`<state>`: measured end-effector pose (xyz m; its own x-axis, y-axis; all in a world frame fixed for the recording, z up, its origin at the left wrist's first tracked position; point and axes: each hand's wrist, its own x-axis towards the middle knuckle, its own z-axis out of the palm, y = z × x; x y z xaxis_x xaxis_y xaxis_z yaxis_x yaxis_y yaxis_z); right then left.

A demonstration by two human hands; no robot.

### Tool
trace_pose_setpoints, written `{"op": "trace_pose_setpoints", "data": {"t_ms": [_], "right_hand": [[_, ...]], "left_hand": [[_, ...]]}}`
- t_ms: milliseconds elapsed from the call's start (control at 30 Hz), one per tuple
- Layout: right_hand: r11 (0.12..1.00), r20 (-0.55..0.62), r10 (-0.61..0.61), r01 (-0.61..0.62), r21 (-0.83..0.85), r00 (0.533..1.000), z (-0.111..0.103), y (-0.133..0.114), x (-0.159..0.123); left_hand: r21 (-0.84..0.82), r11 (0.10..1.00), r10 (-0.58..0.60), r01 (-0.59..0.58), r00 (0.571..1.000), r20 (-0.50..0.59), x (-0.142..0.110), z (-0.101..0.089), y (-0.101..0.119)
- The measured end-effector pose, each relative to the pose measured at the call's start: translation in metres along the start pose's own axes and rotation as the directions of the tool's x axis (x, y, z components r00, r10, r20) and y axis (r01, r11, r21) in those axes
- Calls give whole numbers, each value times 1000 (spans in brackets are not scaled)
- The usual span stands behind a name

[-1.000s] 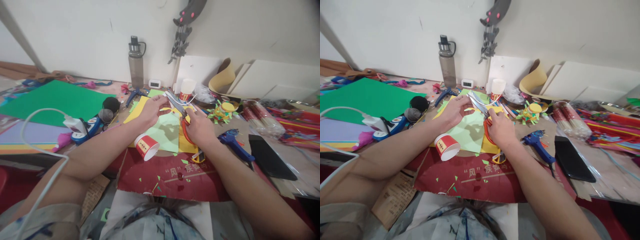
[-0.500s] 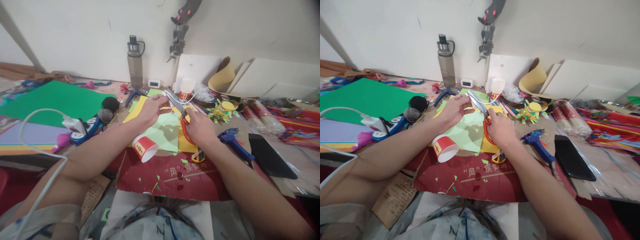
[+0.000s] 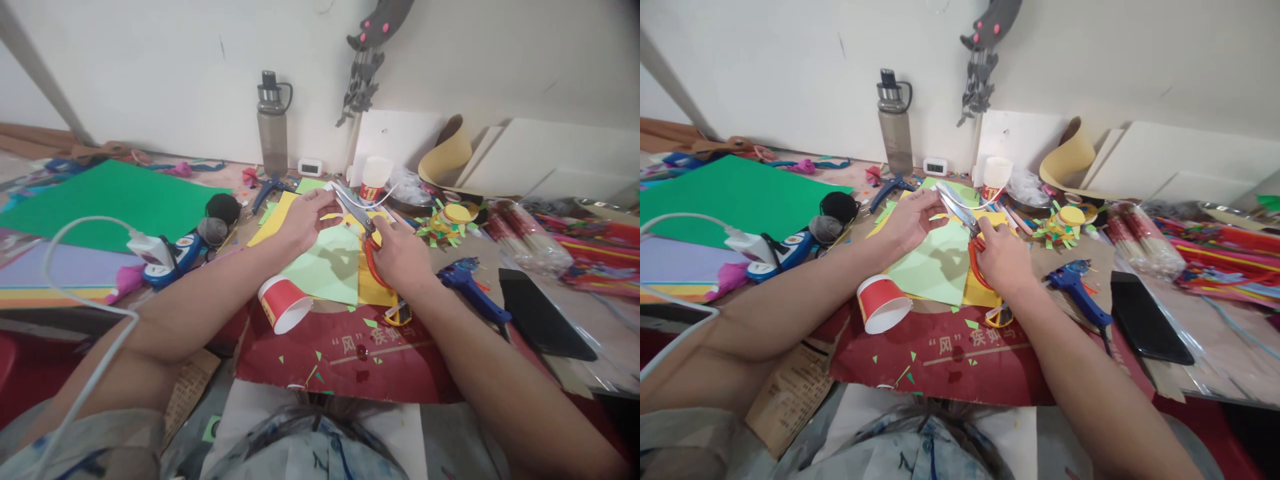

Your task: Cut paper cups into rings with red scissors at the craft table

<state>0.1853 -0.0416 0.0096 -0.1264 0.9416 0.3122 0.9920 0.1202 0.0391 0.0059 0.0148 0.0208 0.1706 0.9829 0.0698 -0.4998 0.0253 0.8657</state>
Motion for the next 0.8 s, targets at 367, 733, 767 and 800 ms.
{"op": "trace_pose_setpoints", "data": {"t_ms": [367, 733, 767, 800], "right_hand": [[1000, 0, -3, 3, -6, 1000, -1, -1, -1], [1000, 22, -8, 7, 17, 1000, -4, -1, -1], [1000, 21, -10, 10, 20, 1000, -4, -1, -1], [1000, 18, -13, 13, 22, 1000, -4, 0, -1]], "left_hand": [[41, 999, -8, 8, 1000, 10, -2, 3, -2], [53, 998, 19, -20, 1000, 21, -1, 1, 1], [59, 998, 20, -21, 1000, 19, -2, 2, 2], [62, 998, 20, -21, 1000, 17, -2, 2, 3]]}}
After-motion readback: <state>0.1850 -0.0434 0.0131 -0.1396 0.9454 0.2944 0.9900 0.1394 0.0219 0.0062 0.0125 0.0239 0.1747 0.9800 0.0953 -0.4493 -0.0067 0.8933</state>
